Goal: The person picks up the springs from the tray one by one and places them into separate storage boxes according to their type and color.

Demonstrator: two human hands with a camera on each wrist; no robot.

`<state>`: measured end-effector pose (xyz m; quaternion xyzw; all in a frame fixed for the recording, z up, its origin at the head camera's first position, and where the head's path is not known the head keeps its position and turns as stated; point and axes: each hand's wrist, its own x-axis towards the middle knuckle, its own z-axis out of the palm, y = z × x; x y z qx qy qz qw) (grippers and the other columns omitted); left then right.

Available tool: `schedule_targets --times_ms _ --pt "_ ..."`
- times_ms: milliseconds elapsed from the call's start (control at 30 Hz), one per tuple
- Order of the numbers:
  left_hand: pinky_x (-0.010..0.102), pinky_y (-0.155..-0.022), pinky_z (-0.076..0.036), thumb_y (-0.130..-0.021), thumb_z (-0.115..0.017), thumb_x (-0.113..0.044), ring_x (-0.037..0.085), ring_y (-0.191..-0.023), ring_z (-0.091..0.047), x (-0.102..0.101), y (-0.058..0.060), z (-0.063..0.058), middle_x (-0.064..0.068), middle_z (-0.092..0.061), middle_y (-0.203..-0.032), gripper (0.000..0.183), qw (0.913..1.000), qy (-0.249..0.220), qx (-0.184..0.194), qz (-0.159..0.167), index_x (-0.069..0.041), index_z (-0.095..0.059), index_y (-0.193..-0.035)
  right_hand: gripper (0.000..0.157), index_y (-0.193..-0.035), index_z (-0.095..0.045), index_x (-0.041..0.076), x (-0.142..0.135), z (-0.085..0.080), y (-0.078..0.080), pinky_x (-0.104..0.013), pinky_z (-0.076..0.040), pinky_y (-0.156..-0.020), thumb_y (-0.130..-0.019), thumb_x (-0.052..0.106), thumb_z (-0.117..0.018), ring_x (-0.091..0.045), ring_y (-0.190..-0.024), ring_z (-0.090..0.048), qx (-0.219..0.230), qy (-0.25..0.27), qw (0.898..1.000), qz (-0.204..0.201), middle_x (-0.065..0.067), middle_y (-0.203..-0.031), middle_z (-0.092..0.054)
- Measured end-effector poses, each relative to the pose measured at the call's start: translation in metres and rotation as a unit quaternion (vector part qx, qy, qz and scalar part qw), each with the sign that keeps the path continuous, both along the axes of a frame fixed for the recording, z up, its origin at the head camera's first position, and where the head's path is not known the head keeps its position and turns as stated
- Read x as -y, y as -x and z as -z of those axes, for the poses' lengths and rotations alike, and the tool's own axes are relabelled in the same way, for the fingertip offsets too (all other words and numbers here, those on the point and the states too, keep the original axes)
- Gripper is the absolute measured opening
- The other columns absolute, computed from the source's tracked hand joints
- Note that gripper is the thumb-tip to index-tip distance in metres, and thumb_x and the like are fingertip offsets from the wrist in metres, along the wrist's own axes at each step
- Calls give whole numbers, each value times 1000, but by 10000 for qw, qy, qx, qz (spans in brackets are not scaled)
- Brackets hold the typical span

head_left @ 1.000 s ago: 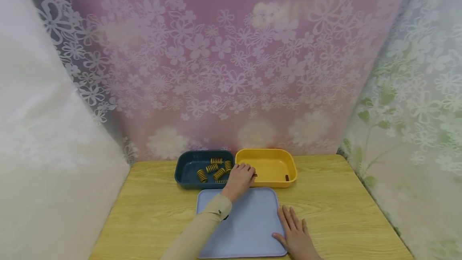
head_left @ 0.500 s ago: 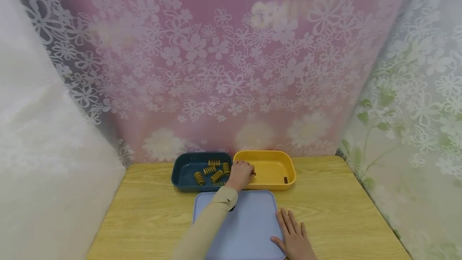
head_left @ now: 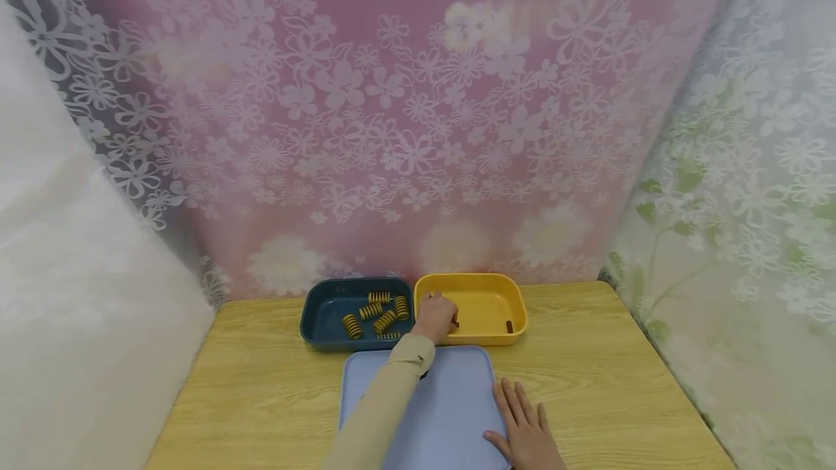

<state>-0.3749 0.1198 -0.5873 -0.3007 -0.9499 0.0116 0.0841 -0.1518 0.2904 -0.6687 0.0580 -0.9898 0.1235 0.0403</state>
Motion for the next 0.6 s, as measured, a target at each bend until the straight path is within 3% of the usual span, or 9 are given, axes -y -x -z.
schedule_targets --times_ms 133,267,433,600 --pt "38 -88 -46 -84 -82 -38 17 -89 -63 -2 1 0 -10 -71 -79 13 9998 107 151 -98 -29 -78 -76 82 -158 -34 16 0 -1 0 -73 -28 -107 -94 64 -54 -31 -152 -24 -10 77 10000 -12 -7 -164 -32" --pt "37 -84 -44 -83 -84 -33 18 -87 -63 1 1 1 -8 -72 -80 11 9996 20 254 -110 -26 -78 -77 81 -157 -37 14 2 -4 1 -73 -28 -107 -94 60 -58 -35 -150 -28 9 150 9999 -40 -9 -163 -33" --pt "34 -76 -45 -90 -78 -33 16 -77 -62 6 1 -2 -7 -71 -75 16 9996 -281 26 -38 -23 -76 -77 81 -157 -37 13 2 -8 0 -72 -27 -108 -94 57 -60 -36 -149 -29 93 158 9998 -25 -10 -163 -33" --pt "32 -71 -49 -96 -71 -29 15 -70 -62 12 1 -4 -5 -69 -74 15 9970 -631 -438 -73 -20 -74 -84 80 -156 -37 12 -1 -12 -1 -73 -27 -107 -94 57 -60 -37 -148 -29 54 202 9998 -64 -11 -163 -33"
